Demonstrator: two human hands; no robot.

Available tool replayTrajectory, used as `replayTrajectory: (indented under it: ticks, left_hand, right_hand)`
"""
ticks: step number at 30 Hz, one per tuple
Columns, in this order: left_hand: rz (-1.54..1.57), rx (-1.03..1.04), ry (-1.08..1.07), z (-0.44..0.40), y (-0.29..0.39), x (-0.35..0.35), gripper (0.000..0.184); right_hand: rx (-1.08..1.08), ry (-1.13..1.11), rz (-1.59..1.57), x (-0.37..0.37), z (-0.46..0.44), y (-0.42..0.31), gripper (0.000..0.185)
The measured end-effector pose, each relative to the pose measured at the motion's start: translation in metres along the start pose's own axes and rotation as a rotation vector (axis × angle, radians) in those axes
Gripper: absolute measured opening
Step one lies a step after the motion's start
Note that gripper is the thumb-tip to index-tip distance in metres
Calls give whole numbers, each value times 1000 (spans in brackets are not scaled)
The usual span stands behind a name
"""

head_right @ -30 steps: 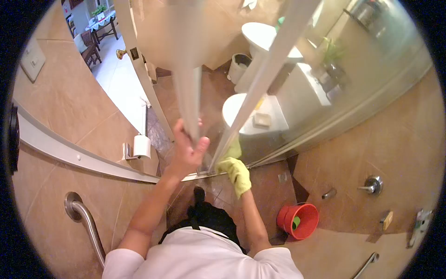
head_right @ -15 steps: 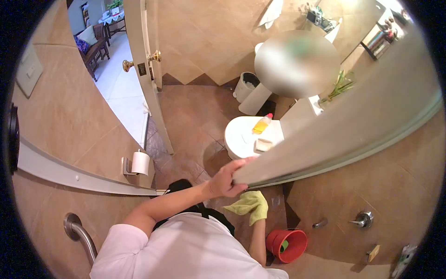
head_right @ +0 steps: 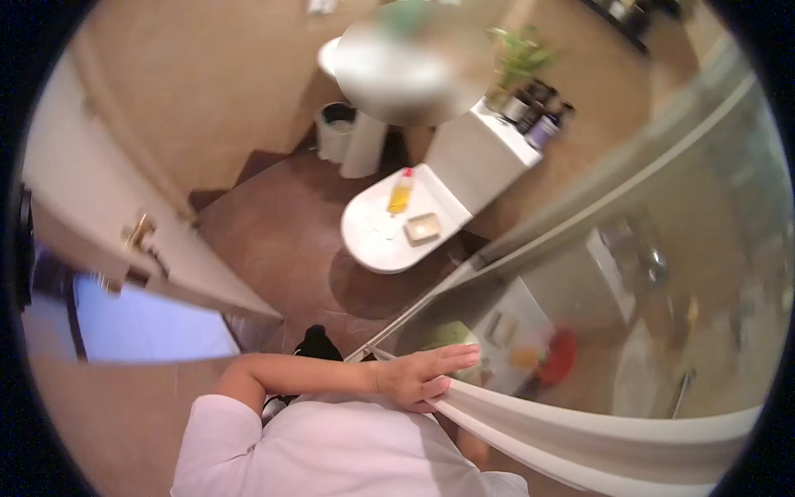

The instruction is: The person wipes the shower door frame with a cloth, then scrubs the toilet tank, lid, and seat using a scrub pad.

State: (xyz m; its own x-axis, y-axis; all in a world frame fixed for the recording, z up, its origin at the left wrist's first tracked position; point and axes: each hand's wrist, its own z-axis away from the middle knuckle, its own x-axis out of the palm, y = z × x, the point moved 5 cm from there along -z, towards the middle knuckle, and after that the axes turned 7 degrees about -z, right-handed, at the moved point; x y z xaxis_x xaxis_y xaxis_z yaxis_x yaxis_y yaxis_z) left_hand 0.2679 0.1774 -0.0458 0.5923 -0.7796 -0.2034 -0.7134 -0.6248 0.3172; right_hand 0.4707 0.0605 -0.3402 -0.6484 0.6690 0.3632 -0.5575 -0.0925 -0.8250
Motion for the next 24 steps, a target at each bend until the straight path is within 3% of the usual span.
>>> replayTrajectory:
  ticks: [2,6,8,9,11,17,18,24]
  left_hand:
    - [153,-14,-86,5,-3,8,66]
    - [312,16,-54,-1,-9,7,55]
    - [381,16,32,-6,-12,4,36]
    - [403,11,25,-5,-13,3,36]
    - [311,68,0,-6,-15,4,51]
    - [246,45,39,-25,-49,19,62]
    - [217,27,49,-27,-57,24,76]
    - [132,70,75,-45,-101,42,89]
  right_hand:
    - [-29,116,-47,-1,24,10,25]
    - [-69,300,-132,0,66,31,25]
    - [-77,364,-161,-3,80,39,26]
    - [-80,392,-174,-3,87,44,26]
    - [-95,423,-194,-5,92,50,26]
    - [-137,434,-196,-2,80,46,27]
    - [-142,426,-188,0,75,41,27]
    - [-165,370,-146,0,49,15,28]
